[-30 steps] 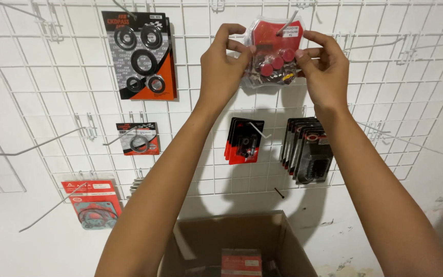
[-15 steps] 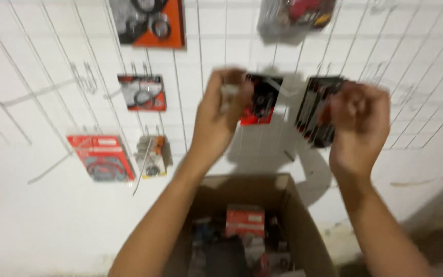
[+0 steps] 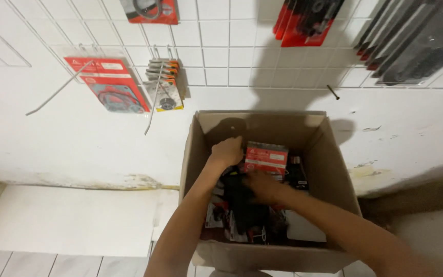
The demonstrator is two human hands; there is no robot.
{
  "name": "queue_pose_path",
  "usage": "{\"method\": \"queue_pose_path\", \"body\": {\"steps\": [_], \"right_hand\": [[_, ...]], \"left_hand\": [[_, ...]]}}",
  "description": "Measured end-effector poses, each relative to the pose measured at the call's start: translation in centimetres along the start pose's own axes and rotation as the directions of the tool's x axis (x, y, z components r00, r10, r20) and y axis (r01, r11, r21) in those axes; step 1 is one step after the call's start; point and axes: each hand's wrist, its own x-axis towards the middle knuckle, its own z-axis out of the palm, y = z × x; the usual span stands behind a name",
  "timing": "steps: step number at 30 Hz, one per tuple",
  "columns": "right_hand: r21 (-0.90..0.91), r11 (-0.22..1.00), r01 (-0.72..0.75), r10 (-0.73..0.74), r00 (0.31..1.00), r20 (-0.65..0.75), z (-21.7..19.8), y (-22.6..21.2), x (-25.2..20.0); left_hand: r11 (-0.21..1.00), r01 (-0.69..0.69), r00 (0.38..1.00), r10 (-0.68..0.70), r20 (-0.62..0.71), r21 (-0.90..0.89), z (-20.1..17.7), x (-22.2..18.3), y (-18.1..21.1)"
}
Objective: Clean and hang packaged automotive parts from a box onto a wire display grid.
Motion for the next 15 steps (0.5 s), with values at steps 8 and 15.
{"method": "queue_pose_path", "body": {"steps": [8, 15], "right_hand": [[-0.314, 0.950, 0.003, 0.030, 0.995, 0.100, 5.1, -2.9, -1.1], [0.202, 0.907, -0.369, 0.396, 0.911, -0.117, 1.1, 5.5, 0.8]], "left_hand": [[0.992, 0.121, 0.972, -0.123, 0.199, 0.022, 5.7, 1.5, -4.9], [0.956, 0.062, 0.947, -0.147, 0.284, 0.286, 14.7, 3.0, -8.0]]}}
